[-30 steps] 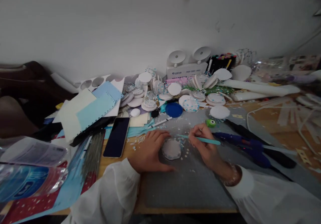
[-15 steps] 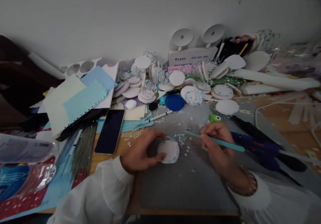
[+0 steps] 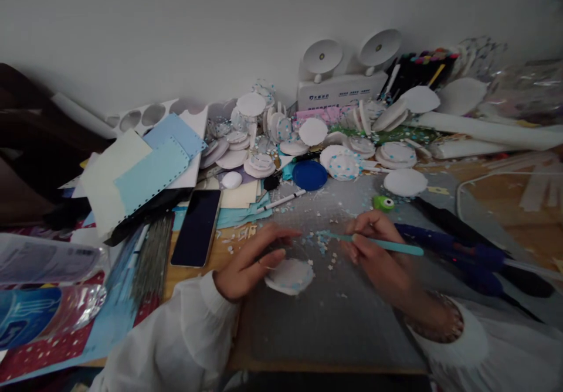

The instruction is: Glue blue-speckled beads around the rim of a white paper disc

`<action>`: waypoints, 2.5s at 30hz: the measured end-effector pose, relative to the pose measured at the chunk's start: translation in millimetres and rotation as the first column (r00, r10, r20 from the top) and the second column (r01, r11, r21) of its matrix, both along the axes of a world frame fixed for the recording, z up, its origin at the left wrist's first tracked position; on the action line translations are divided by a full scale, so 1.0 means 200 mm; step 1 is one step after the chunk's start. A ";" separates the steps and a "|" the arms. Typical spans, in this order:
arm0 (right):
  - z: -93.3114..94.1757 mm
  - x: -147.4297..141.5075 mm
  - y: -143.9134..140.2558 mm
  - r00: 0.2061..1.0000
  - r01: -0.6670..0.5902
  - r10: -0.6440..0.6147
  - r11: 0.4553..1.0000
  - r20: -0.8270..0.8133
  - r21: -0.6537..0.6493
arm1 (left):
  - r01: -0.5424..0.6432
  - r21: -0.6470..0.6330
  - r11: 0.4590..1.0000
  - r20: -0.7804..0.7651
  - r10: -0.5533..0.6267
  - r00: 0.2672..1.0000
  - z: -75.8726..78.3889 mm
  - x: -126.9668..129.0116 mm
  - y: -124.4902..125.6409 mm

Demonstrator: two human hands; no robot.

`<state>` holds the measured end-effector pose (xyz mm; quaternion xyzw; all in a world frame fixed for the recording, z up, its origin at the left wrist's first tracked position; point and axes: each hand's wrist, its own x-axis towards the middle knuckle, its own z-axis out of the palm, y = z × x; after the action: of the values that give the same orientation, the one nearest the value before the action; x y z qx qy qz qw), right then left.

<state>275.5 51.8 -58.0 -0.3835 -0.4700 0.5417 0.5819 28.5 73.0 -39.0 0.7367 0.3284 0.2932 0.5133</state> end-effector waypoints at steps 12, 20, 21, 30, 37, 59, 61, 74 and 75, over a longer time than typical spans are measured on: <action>0.00 0.00 0.04 0.994 0.104 -0.102 0.994 0.050 -0.033 | -0.436 -0.129 0.891 0.384 0.450 0.806 0.02 0.01 0.01; -0.02 0.04 0.02 0.990 0.070 -0.073 0.997 0.121 0.033 | 0.045 0.320 0.946 -0.184 0.016 0.983 -0.04 -0.01 0.04; -0.02 0.04 0.02 0.988 0.074 -0.078 0.997 0.134 0.039 | 0.068 0.339 0.938 -0.217 0.008 0.976 -0.03 -0.01 0.04; 0.00 0.04 0.02 0.976 0.077 -0.091 0.994 0.197 0.077 | 0.217 0.378 0.900 -0.363 -0.072 0.929 0.00 -0.02 0.08; 0.05 0.03 0.02 0.914 0.132 -0.183 0.978 0.361 0.159 | 0.164 0.416 0.894 -0.329 -0.020 0.944 -0.01 -0.03 0.07; -0.02 0.04 0.05 0.720 0.111 -0.347 0.913 0.601 0.394 | 0.239 0.427 0.872 -0.269 -0.129 0.954 -0.06 -0.02 0.07; -0.02 0.04 0.05 0.699 0.082 -0.345 0.909 0.626 0.410 | 0.244 0.422 0.873 -0.268 -0.137 0.954 -0.06 -0.02 0.07; -0.06 0.03 0.06 0.664 -0.011 -0.306 0.909 0.682 0.417 | 0.255 0.397 0.882 -0.265 -0.156 0.952 -0.05 -0.02 0.07; -0.06 0.03 0.07 0.663 -0.008 -0.309 0.908 0.682 0.420 | 0.256 0.396 0.882 -0.248 -0.166 0.954 -0.05 -0.02 0.07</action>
<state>281.7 64.8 -69.4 -0.4838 -0.7266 0.1861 0.4509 24.5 86.9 -48.3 0.8885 0.2258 0.2212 0.3328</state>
